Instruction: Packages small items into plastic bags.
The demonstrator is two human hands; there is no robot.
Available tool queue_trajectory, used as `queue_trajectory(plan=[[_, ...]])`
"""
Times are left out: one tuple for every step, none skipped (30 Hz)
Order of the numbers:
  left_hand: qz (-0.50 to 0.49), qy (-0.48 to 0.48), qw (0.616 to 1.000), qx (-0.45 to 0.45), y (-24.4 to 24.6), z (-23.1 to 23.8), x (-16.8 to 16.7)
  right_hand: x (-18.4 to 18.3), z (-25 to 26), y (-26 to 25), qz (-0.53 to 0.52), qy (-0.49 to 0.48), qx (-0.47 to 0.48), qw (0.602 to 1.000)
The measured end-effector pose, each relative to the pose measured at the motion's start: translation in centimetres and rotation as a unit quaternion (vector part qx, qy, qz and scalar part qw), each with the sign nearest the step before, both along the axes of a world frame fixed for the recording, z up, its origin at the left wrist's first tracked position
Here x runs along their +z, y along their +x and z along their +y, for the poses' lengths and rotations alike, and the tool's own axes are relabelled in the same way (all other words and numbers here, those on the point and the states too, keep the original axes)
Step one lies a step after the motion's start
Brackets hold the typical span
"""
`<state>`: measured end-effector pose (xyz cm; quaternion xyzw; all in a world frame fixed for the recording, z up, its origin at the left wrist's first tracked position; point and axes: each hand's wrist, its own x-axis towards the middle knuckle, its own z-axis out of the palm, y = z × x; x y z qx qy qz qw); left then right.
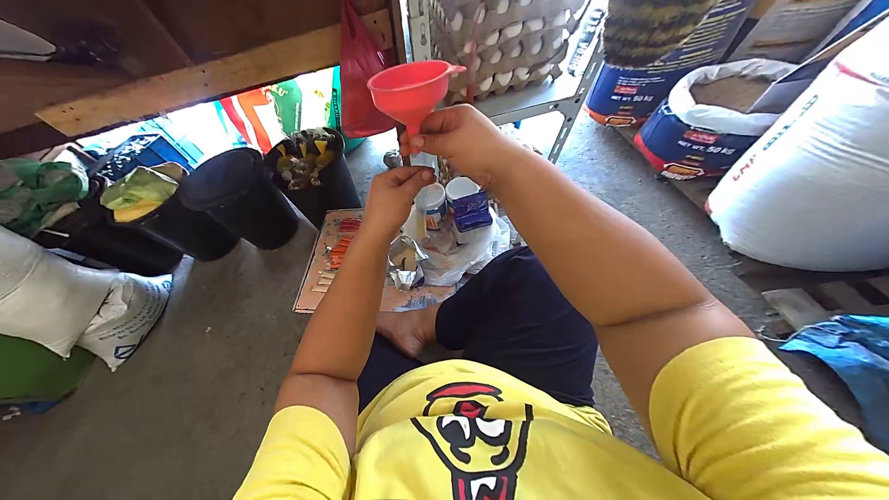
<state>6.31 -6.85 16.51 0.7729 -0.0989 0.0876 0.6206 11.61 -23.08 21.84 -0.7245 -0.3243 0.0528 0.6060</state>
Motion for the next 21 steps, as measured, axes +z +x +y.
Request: queue_trajectory(plan=[[0.0,0.005,1.0,0.003,-0.1,0.0,0.0,0.4,0.1,0.0,-0.008,0.007,-0.003,1.0],[0.004,0.013,1.0,0.009,-0.2,0.0,-0.1,0.9,0.2,0.0,-0.015,0.014,-0.006,1.0],[0.007,0.021,1.0,0.013,-0.3,0.0,-0.3,1.4,0.3,-0.1,-0.019,0.019,-0.01,1.0],[0.006,0.026,0.999,0.016,-0.4,0.1,-0.6,1.9,0.3,-0.2,-0.023,0.021,-0.015,0.999],[0.005,0.027,0.999,0.018,-0.6,0.0,-0.8,2.4,0.4,-0.2,-0.027,0.019,-0.017,0.999],[0.002,0.024,1.0,0.02,-0.7,0.0,-1.0,2.7,0.5,-0.2,-0.029,0.016,-0.019,0.999],[0.0,0.018,1.0,0.021,-0.8,0.0,-1.0,2.9,0.5,-0.2,-0.029,0.013,-0.018,0.999],[0.0,0.011,1.0,0.022,-1.0,-0.1,-1.0,3.0,0.6,-0.2,-0.03,0.012,-0.018,0.999],[0.001,0.007,1.0,0.022,-1.1,-0.1,-0.9,3.1,0.7,-0.1,-0.03,0.009,-0.019,0.999],[0.004,0.001,1.0,0.019,-1.1,0.0,-0.9,3.1,0.8,-0.1,-0.03,0.009,-0.019,0.999],[0.009,-0.007,1.0,0.013,-1.2,0.0,-0.9,3.2,0.9,-0.1,-0.028,0.014,-0.02,0.999],[0.015,-0.016,1.0,0.005,-1.2,0.1,-1.1,3.5,0.9,-0.2,-0.024,0.022,-0.021,0.999],[0.024,-0.021,0.999,-0.007,-1.2,0.1,-1.3,3.8,0.9,-0.4,-0.017,0.031,-0.025,0.999],[0.036,-0.022,0.999,-0.017,-1.2,0.2,-1.6,4.3,0.8,-0.5,-0.006,0.036,-0.028,0.999],[0.051,-0.024,0.998,-0.023,-1.4,0.2,-1.9,4.9,0.7,-0.6,0.006,0.04,-0.033,0.999],[0.061,-0.022,0.997,-0.03,-1.4,0.3,-2.4,5.4,0.6,-0.7,0.013,0.04,-0.038,0.998],[0.069,-0.023,0.997,-0.035,-1.5,0.3,-2.9,5.9,0.4,-0.7,0.018,0.041,-0.041,0.998],[0.078,-0.029,0.996,-0.036,-1.6,0.3,-3.4,6.4,0.2,-0.7,0.019,0.041,-0.04,0.998],[0.087,-0.036,0.995,-0.037,-1.7,0.3,-3.9,6.8,0.1,-0.7,0.019,0.043,-0.039,0.998],[0.094,-0.045,0.994,-0.037,-1.7,0.3,-4.3,7.3,-0.1,-0.7,0.016,0.042,-0.038,0.998],[0.098,-0.052,0.993,-0.035,-1.7,0.3,-4.7,7.7,-0.2,-0.9,0.013,0.042,-0.041,0.998]])
